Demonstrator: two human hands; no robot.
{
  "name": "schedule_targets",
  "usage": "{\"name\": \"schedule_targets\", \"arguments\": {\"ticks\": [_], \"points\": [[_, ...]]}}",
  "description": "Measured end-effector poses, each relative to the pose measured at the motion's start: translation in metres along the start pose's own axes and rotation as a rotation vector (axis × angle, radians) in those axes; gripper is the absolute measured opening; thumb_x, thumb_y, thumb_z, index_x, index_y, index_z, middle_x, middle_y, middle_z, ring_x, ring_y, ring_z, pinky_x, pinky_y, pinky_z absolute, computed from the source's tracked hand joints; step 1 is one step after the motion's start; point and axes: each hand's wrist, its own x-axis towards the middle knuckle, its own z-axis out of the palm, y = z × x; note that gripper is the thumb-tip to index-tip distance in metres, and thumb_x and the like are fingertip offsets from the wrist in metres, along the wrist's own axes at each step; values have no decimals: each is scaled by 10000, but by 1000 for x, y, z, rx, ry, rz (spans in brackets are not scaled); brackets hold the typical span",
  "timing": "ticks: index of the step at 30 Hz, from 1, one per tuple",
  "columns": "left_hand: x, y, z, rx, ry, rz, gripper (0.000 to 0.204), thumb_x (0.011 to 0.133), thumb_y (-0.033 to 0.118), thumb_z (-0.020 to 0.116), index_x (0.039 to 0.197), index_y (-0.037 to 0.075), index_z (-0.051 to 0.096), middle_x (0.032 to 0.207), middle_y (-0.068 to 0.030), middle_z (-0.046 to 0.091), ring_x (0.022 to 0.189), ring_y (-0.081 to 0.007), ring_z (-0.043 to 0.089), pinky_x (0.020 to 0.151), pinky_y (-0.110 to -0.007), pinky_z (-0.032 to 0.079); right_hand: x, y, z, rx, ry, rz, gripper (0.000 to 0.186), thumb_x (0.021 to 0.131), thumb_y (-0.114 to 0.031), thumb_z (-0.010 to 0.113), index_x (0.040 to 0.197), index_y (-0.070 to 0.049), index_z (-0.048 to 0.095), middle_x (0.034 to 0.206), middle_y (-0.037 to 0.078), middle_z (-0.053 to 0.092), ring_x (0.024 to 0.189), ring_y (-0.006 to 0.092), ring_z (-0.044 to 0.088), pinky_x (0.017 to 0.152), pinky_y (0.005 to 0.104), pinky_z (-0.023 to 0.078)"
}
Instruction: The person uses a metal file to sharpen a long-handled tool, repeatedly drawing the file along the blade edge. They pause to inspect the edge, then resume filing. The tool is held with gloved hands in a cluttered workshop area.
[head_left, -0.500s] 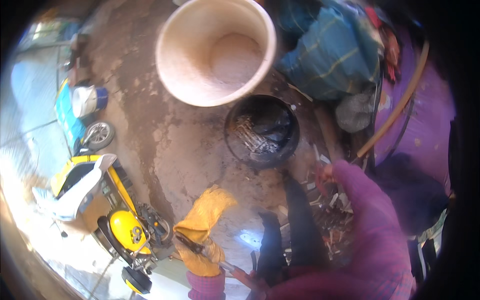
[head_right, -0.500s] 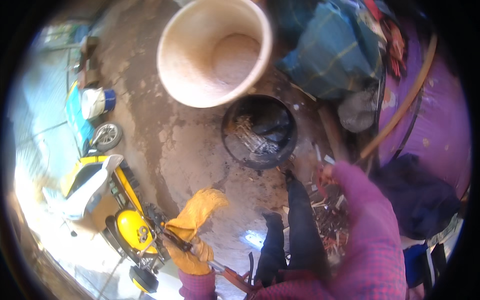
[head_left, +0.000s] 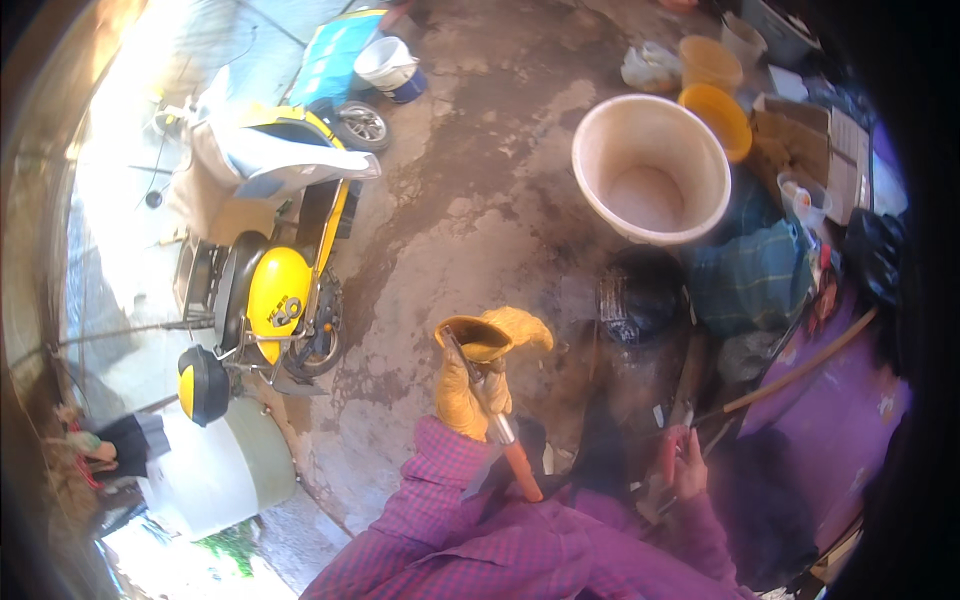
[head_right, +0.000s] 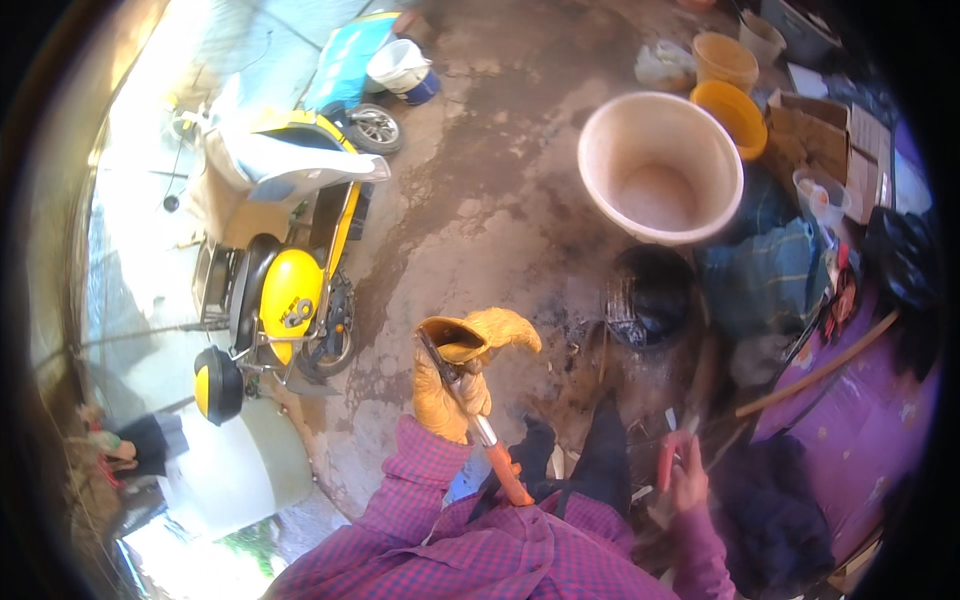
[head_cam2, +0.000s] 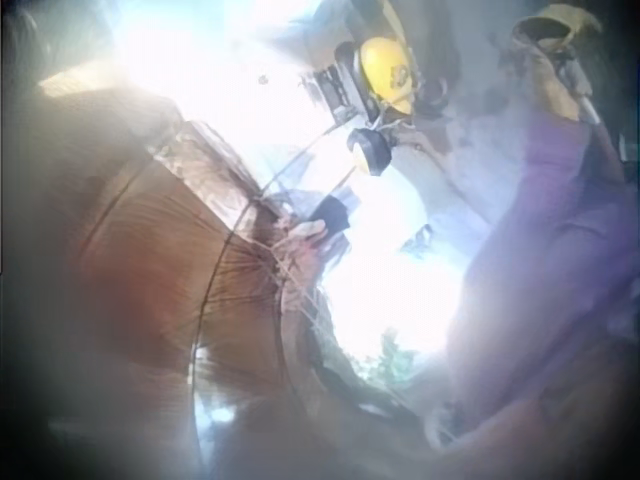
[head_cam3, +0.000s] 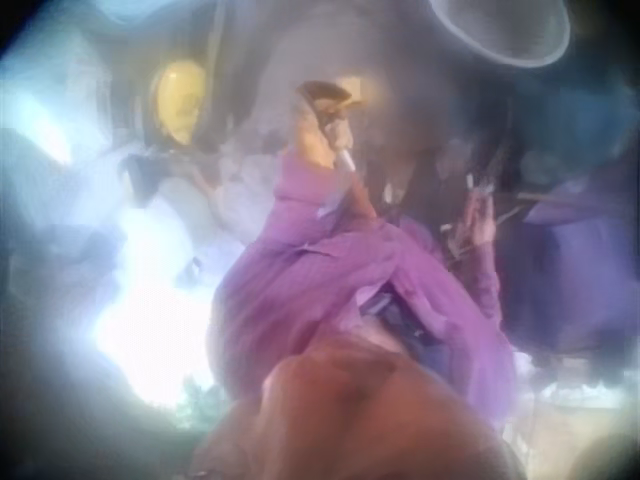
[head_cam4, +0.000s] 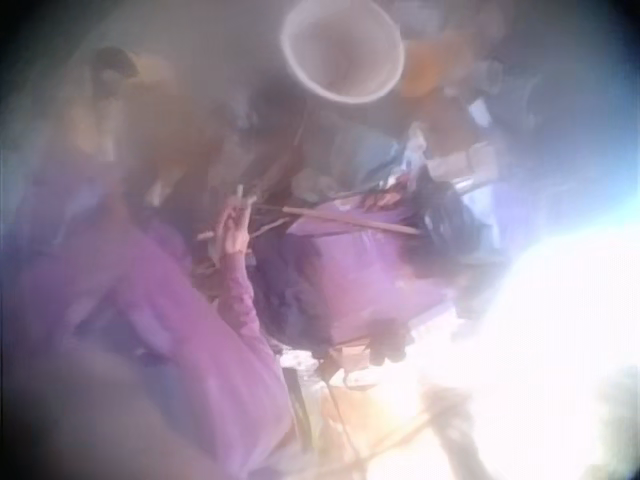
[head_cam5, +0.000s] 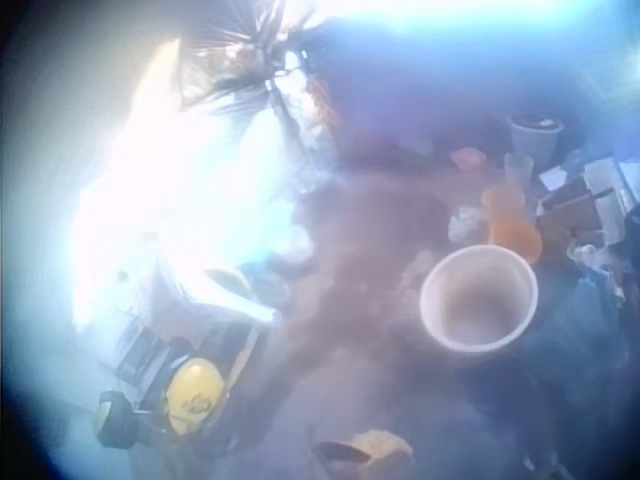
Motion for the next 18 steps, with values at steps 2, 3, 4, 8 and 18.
{"name": "schedule_targets", "arguments": {"ticks": [2,3,4,8,18], "points": [[-17,17,-14,-11,-22,70,747,927,792,548,992,64,703,626,3,553,447,-151,491,455,-325,423,0,-27,12,179,-66,-5,704,944,-12,477,1627,1,307,1500,152,564,1322,258,573,1069,351,449],[-25,25,-23,-34,-71,91,711,944,756,562,1069,66,676,673,-2,574,475,-148,498,471,-325,423,1,-41,18,217,-91,-36,716,952,-1,452,1644,1,269,1564,157,508,1413,249,506,1144,345,393],[-33,34,-32,-64,-117,114,684,960,720,576,1147,67,649,720,-7,595,502,-145,506,487,-324,423,2,-58,25,133,-116,-132,695,978,-32,458,1645,5,267,1593,152,478,1437,240,472,1158,341,370],[-62,54,-58,-56,15,248,753,937,803,521,957,69,689,589,27,467,445,-131,438,466,-323,398,-1,-158,67,26,-280,-224,599,1073,-225,469,1619,-22,332,1573,116,486,1146,161,523,904,275,409],[-96,99,-130,-210,151,319,747,888,842,564,928,103,667,614,27,528,480,-140,471,503,-327,397,-97,-338,225,530,-792,-85,787,1033,-715,412,1478,-67,452,752,58,556,512,90,442,424,225,312]]}}
